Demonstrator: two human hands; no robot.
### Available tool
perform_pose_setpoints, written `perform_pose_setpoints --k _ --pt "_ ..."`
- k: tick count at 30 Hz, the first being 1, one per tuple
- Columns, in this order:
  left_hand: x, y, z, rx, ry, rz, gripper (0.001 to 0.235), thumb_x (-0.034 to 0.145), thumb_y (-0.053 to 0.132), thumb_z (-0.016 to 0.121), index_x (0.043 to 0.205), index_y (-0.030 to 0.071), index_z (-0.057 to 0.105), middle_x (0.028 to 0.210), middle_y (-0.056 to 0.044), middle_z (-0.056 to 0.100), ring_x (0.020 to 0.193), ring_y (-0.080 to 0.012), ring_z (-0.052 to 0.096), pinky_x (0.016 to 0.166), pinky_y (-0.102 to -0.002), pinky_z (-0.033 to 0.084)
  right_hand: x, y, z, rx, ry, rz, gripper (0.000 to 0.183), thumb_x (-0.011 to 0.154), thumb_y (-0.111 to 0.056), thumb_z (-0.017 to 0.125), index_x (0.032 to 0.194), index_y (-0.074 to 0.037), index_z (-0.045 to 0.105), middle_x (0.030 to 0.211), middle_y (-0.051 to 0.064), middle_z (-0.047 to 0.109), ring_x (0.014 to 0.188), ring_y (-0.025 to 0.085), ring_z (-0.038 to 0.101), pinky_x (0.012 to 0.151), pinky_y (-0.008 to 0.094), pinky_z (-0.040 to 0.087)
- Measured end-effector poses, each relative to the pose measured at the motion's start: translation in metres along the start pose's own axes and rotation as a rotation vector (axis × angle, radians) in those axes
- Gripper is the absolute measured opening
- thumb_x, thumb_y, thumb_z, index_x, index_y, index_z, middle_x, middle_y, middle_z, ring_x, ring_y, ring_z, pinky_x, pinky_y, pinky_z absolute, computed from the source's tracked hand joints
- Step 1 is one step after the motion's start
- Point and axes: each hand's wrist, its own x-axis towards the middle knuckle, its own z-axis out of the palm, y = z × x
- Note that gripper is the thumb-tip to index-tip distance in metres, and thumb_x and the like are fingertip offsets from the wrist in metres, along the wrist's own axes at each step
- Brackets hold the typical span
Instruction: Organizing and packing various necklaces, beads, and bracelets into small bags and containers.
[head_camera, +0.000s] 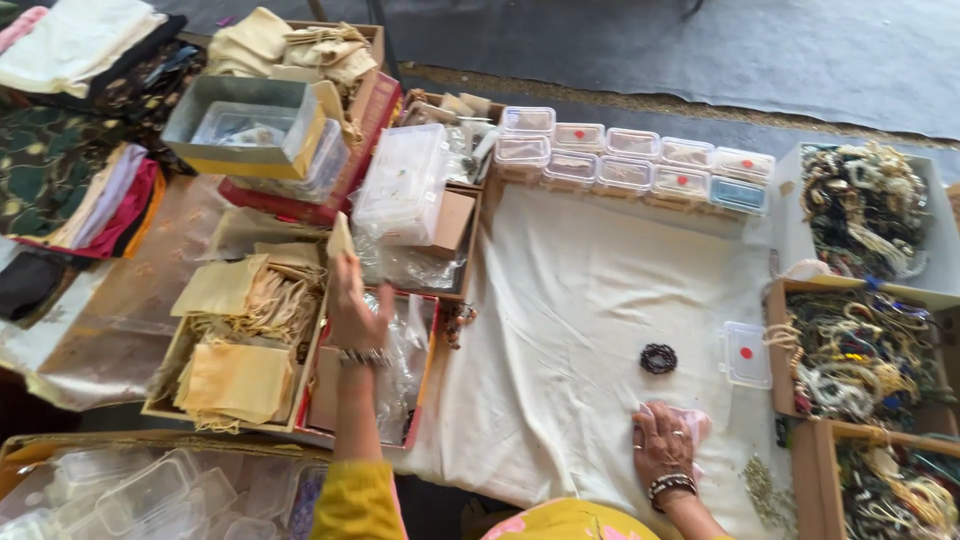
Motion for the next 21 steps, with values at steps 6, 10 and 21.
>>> perform_pose_setpoints --k 6,10,21 --pt "-0.108 0.16 0.043 -0.622 -0.583 -0.074 0.072 0.092 0.024 0.073 0.152 0.0 0.04 0.16 -0.019 0.035 0.144 -0.0363 0.043 0.113 -0.044 0.042 0.002 0.0 -0.004 -0.013 -0.038 0.004 0.024 0.081 -0.018 0.065 0.105 -0.016 0.065 0.132 0.007 0.061 0.131 0.028 0.054 0.108 0.05 0.038" --pt "-0.17 0.187 0.101 -1.122 -0.876 -0.377 0.068 0.093 0.02 0.07 0.152 0.003 0.041 0.161 -0.008 0.033 0.138 -0.0288 0.047 0.11 -0.042 0.047 0.013 -0.005 -0.017 0.049 -0.038 -0.01 0.016 0.089 -0.02 0.064 0.105 -0.016 0.064 0.127 0.008 0.064 0.127 0.028 0.057 0.107 0.047 0.041" --pt "-0.191 0.218 0.124 -1.856 -0.92 -1.238 0.054 0.098 0.028 0.057 0.144 0.0 0.051 0.147 -0.008 0.057 0.121 -0.0264 0.064 0.103 -0.044 0.054 0.048 0.0 -0.006 1.552 -0.642 1.119 0.019 0.098 -0.028 0.06 0.114 -0.019 0.062 0.086 0.006 0.073 0.067 0.02 0.068 0.056 0.029 0.055"
